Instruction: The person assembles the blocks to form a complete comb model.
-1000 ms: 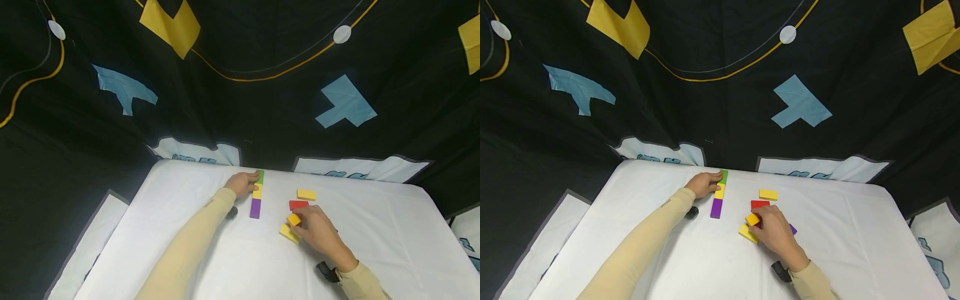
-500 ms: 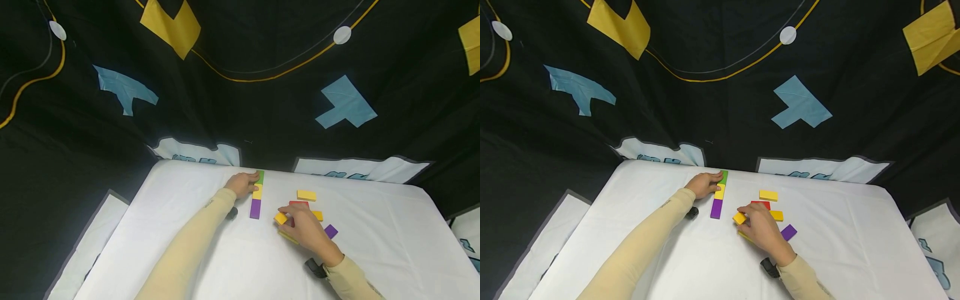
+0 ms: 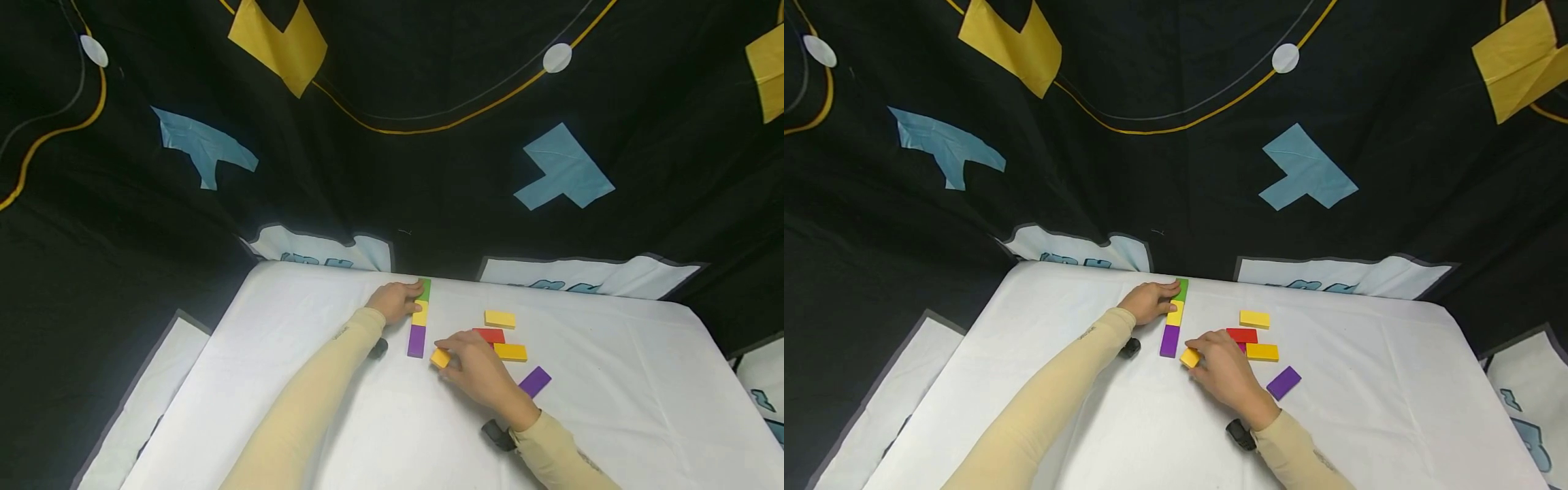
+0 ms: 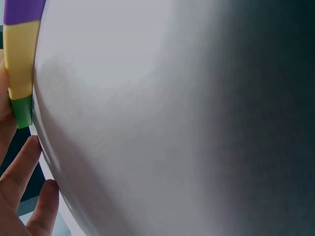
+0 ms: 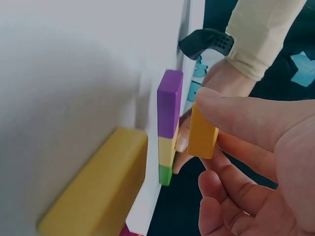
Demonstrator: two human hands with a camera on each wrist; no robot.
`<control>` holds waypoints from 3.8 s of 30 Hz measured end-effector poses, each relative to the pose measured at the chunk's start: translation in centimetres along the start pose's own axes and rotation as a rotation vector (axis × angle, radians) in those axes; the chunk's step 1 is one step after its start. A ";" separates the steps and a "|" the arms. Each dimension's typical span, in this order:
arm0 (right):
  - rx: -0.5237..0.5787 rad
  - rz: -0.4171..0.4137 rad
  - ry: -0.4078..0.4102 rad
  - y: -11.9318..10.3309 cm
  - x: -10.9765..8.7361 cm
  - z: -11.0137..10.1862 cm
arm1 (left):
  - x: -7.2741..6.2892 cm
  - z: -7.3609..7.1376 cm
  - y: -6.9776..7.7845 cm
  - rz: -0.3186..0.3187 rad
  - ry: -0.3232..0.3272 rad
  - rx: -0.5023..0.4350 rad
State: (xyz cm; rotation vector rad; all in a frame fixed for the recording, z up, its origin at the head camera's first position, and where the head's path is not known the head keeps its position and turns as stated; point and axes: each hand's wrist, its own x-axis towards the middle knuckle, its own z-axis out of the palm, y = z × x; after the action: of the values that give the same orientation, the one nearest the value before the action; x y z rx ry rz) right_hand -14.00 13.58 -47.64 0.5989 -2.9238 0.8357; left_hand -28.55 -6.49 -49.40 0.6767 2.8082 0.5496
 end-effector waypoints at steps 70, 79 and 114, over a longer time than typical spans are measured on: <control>-0.124 -0.134 0.000 -1.7 1.2 3.5 | 0.0 0.0 -0.1 -0.008 -0.007 -0.013; -0.145 -0.131 -0.005 -1.8 1.4 3.6 | 0.0 0.0 0.0 -0.009 -0.008 -0.012; 0.018 -0.001 0.081 -0.9 0.4 1.0 | 0.0 0.0 -0.1 -0.002 -0.008 -0.008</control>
State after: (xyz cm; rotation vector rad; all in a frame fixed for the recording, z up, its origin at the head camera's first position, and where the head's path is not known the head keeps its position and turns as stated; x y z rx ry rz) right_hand -13.97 12.19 -47.95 0.5534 -2.8464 0.8653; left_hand -28.61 -6.53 -49.43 0.6724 2.7976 0.5558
